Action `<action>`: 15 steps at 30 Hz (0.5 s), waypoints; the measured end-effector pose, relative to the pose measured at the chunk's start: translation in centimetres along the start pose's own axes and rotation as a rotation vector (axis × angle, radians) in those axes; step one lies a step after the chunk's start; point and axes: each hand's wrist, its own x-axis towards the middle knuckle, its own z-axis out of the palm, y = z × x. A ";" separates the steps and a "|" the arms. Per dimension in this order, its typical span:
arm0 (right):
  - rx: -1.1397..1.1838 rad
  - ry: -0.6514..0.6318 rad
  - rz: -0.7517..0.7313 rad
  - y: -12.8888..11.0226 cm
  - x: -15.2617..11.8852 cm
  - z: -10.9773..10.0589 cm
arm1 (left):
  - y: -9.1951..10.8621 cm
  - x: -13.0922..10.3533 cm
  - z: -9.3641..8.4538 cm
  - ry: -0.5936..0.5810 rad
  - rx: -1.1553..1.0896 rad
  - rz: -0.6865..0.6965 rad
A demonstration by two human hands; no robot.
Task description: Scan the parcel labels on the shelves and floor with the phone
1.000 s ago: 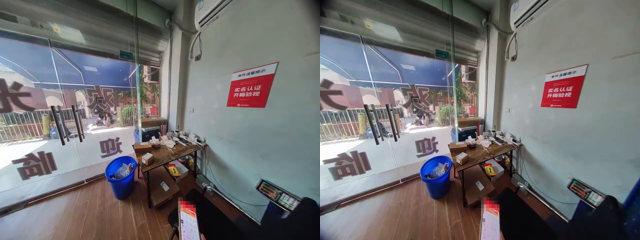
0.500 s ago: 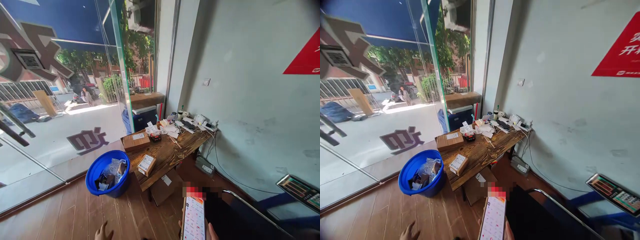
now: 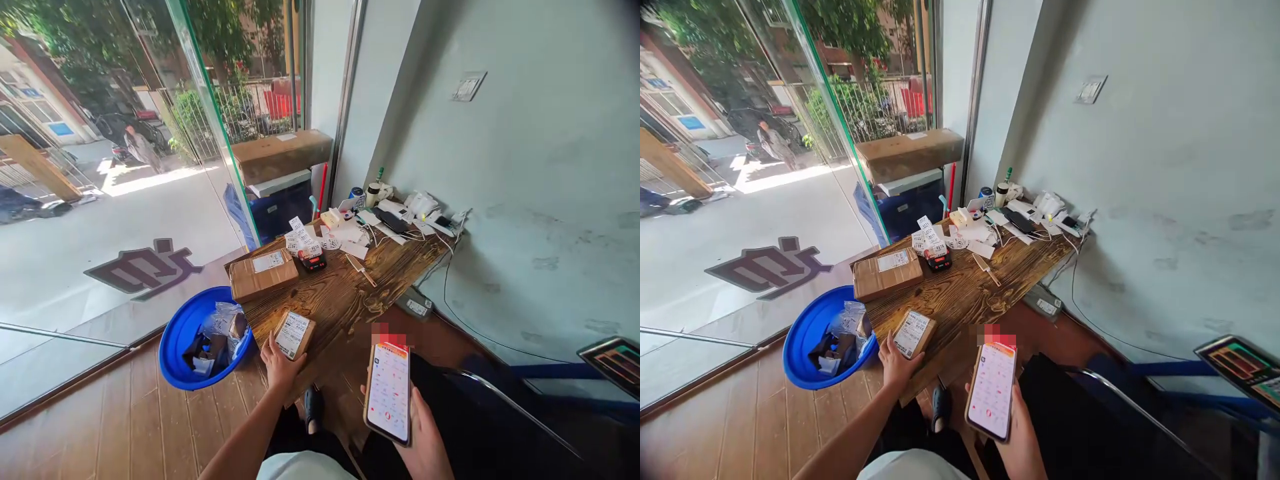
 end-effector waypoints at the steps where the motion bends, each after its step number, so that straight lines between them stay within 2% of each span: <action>1: -0.003 0.006 -0.022 -0.2 0.8 1.1 | 0.2 0.3 0.0 -0.011 0.016 -0.010; 5: 0.015 0.034 -0.067 0.0 3.5 4.5 | 1.5 1.7 0.1 -0.070 0.097 -0.045; 9: 0.043 0.074 -0.040 1.3 5.3 5.9 | 1.5 4.0 -0.3 -0.207 0.092 -0.058; 12: -0.056 0.137 -0.077 2.9 6.3 6.0 | 0.1 8.3 -2.5 -0.196 0.075 -0.071; 15: -0.154 0.180 -0.205 5.0 7.0 6.1 | -1.2 15.1 -6.0 -0.135 0.100 -0.006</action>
